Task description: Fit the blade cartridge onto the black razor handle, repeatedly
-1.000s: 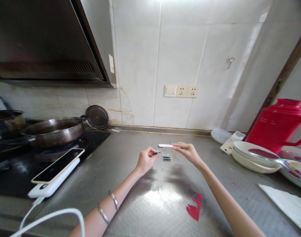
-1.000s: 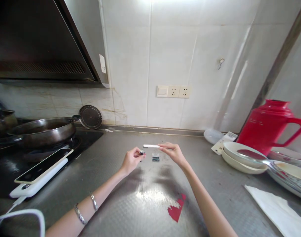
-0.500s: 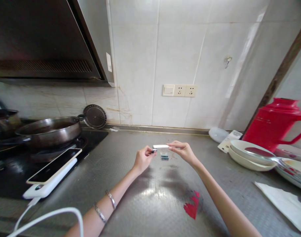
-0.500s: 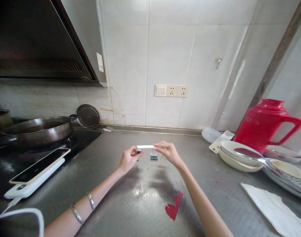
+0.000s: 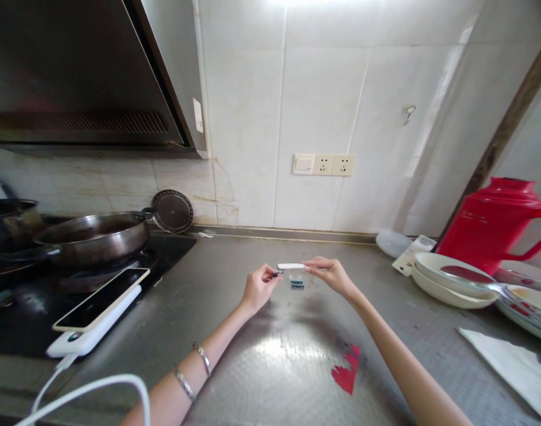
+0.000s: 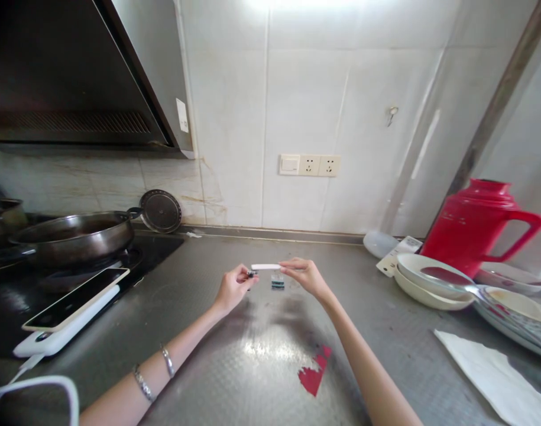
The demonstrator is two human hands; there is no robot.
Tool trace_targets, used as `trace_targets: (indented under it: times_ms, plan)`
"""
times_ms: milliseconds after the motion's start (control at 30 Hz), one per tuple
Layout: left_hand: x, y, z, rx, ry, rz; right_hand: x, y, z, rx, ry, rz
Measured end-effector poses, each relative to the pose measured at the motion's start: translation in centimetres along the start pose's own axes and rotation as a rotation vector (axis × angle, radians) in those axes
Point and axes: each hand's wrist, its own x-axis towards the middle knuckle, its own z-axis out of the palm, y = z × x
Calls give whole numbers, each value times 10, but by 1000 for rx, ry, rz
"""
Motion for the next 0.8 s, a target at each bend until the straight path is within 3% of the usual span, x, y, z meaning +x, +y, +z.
trace_targets:
  times_ms: [133,300,500,667,800]
  plan:
    - [0,0,1,6,11,-4,-1,1,0,-8,34,9]
    - [-1,0,2,26,3,5,0,-3,6,20,-24,-18]
    - [0,-3,2,4,1,0,-1,0,-1,-9,54,22]
    - [-1,-2,2,15,2,4,0,-2,4,11,-8,-4]
    - [-1,0,1,20,-1,7,-2,4,3,-27,67,15]
